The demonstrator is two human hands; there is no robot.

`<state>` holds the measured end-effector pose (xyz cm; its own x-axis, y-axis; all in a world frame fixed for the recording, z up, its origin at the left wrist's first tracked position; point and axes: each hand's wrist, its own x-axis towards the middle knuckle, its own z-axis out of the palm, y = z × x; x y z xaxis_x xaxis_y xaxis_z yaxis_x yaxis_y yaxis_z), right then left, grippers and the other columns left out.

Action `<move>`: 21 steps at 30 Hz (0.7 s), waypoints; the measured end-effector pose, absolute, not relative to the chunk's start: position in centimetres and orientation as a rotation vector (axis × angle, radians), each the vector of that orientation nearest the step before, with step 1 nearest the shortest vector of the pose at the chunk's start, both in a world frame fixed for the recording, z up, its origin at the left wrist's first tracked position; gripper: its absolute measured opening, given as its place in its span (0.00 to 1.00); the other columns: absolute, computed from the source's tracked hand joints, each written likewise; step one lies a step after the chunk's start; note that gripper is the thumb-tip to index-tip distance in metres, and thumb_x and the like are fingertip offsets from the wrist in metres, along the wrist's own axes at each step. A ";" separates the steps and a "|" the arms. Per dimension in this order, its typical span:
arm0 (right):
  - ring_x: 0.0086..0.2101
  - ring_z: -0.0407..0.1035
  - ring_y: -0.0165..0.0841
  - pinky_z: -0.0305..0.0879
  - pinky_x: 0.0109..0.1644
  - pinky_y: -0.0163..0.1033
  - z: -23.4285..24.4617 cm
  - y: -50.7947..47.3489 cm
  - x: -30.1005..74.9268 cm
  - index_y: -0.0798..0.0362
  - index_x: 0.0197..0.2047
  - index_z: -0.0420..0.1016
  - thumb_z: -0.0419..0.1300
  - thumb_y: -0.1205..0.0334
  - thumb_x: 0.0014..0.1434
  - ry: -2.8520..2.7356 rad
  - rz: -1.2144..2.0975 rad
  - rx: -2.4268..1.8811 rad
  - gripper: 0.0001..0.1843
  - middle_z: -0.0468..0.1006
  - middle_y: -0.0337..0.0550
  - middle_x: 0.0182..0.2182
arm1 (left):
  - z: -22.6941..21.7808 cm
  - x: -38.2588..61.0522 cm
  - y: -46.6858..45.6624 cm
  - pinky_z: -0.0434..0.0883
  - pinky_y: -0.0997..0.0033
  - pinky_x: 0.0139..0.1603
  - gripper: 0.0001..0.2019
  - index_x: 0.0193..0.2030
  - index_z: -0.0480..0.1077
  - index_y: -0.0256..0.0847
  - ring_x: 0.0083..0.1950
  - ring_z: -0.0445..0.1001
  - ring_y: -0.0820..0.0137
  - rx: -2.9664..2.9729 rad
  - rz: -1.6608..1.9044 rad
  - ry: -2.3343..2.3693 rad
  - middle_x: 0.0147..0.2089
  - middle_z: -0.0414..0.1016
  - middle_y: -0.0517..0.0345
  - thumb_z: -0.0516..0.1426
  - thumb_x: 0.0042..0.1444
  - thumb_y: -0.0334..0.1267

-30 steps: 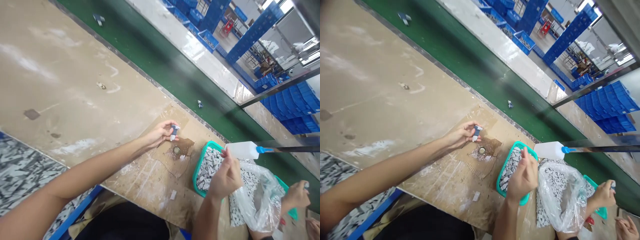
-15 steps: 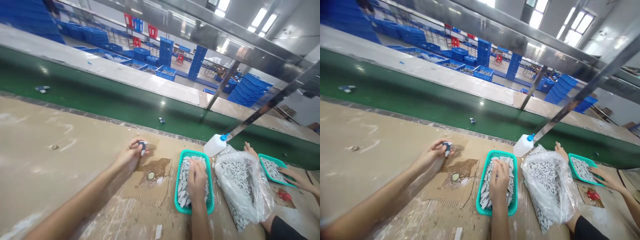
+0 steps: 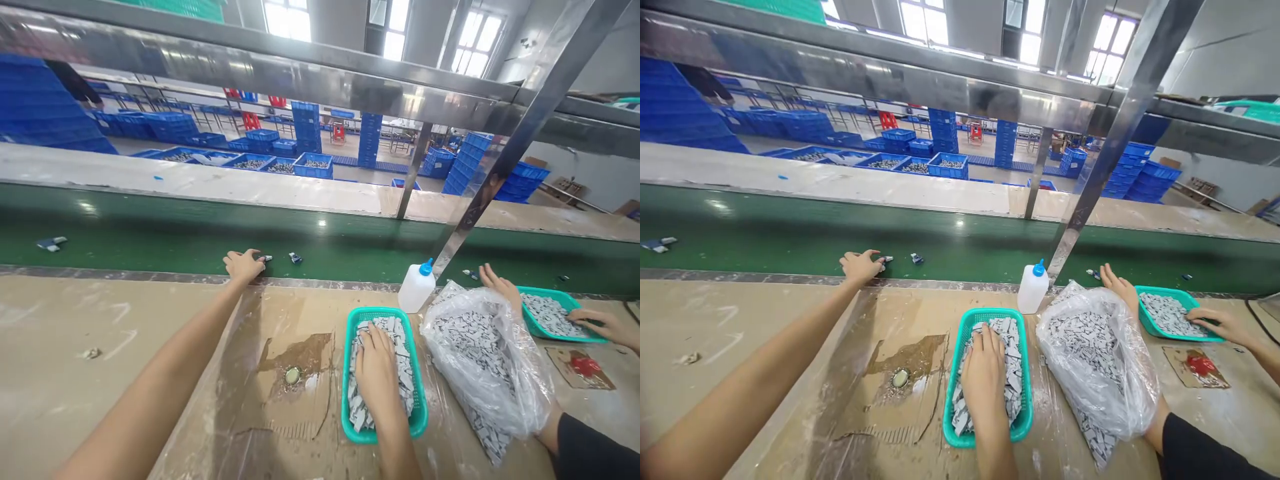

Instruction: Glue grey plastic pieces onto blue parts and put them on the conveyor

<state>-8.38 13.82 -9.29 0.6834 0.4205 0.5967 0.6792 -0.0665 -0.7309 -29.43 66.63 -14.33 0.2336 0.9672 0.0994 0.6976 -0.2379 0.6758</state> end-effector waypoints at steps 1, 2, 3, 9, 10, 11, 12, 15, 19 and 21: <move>0.46 0.71 0.35 0.71 0.50 0.47 -10.6 15.8 -10.4 0.52 0.54 0.71 0.57 0.54 0.66 -0.925 -0.220 -1.760 0.16 0.73 0.48 0.52 | -14.6 -29.3 66.6 0.55 0.43 0.63 0.16 0.51 0.71 0.28 0.65 0.53 0.38 2.046 0.747 1.557 0.58 0.61 0.32 0.57 0.56 0.32; 0.47 0.71 0.36 0.71 0.51 0.48 -11.9 17.7 -12.4 0.52 0.54 0.70 0.57 0.55 0.66 -0.949 -0.178 -1.819 0.16 0.72 0.48 0.53 | -14.9 -29.1 66.4 0.53 0.41 0.64 0.19 0.54 0.69 0.27 0.66 0.50 0.38 2.084 0.773 1.563 0.61 0.57 0.30 0.55 0.57 0.32; 0.47 0.71 0.36 0.71 0.51 0.48 -13.2 19.5 -14.1 0.52 0.55 0.70 0.57 0.55 0.66 -0.967 -0.143 -1.877 0.17 0.72 0.48 0.53 | -15.2 -28.8 66.2 0.52 0.42 0.65 0.20 0.57 0.67 0.27 0.67 0.49 0.39 2.128 0.786 1.536 0.62 0.55 0.29 0.54 0.58 0.32; 0.48 0.71 0.36 0.71 0.51 0.47 -17.6 26.1 -20.3 0.50 0.54 0.70 0.56 0.55 0.67 -1.043 -0.064 -2.127 0.16 0.72 0.48 0.54 | -17.6 -25.9 65.0 0.52 0.57 0.69 0.18 0.55 0.68 0.32 0.69 0.54 0.54 2.297 0.661 1.111 0.64 0.59 0.37 0.54 0.56 0.30; 0.48 0.70 0.36 0.71 0.52 0.47 -17.9 26.6 -20.8 0.50 0.54 0.70 0.56 0.54 0.67 -1.050 -0.066 -2.154 0.16 0.71 0.47 0.54 | -17.8 -25.4 64.9 0.53 0.57 0.69 0.16 0.51 0.70 0.31 0.68 0.55 0.53 2.281 0.640 1.082 0.63 0.61 0.36 0.54 0.55 0.29; 0.49 0.70 0.36 0.70 0.53 0.48 -18.1 27.0 -21.2 0.49 0.54 0.71 0.56 0.54 0.67 -1.055 -0.071 -2.178 0.15 0.71 0.47 0.55 | -18.0 -25.1 64.9 0.54 0.57 0.68 0.14 0.48 0.71 0.32 0.67 0.57 0.53 2.256 0.626 1.066 0.61 0.63 0.35 0.54 0.54 0.28; 0.50 0.69 0.37 0.69 0.54 0.49 -18.3 27.3 -21.6 0.49 0.54 0.71 0.56 0.55 0.67 -1.057 -0.077 -2.198 0.15 0.71 0.48 0.55 | -18.0 -24.8 64.9 0.55 0.56 0.68 0.11 0.44 0.71 0.32 0.65 0.60 0.52 2.225 0.620 1.059 0.58 0.65 0.35 0.54 0.53 0.27; 0.56 0.65 0.48 0.63 0.59 0.56 -18.4 27.9 -22.3 0.53 0.49 0.76 0.55 0.62 0.65 -1.042 -0.106 -2.263 0.13 0.71 0.57 0.56 | -17.5 -24.4 64.5 0.57 0.54 0.66 0.06 0.36 0.71 0.34 0.61 0.64 0.51 2.106 0.652 1.053 0.54 0.68 0.36 0.55 0.52 0.26; 0.55 0.66 0.51 0.61 0.59 0.56 -18.3 27.8 -22.4 0.55 0.43 0.79 0.49 0.70 0.60 -1.043 -0.131 -2.356 0.17 0.76 0.58 0.50 | -16.7 -25.2 62.4 0.61 0.54 0.62 0.06 0.40 0.69 0.35 0.55 0.68 0.54 1.872 0.748 1.028 0.52 0.69 0.38 0.57 0.55 0.31; 0.47 0.72 0.45 0.66 0.53 0.50 -18.5 27.6 -22.2 0.49 0.40 0.78 0.49 0.68 0.59 -1.035 -0.134 -2.317 0.17 0.80 0.52 0.41 | -16.6 -26.5 60.5 0.68 0.58 0.54 0.11 0.44 0.68 0.35 0.48 0.72 0.58 1.716 0.747 0.974 0.47 0.71 0.42 0.58 0.58 0.39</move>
<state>-22.16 27.64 -18.45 0.6919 0.6481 0.3182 0.7078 -0.5221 -0.4758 -26.50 60.49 -16.58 0.4880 0.8720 0.0397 0.2646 -0.1911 0.9452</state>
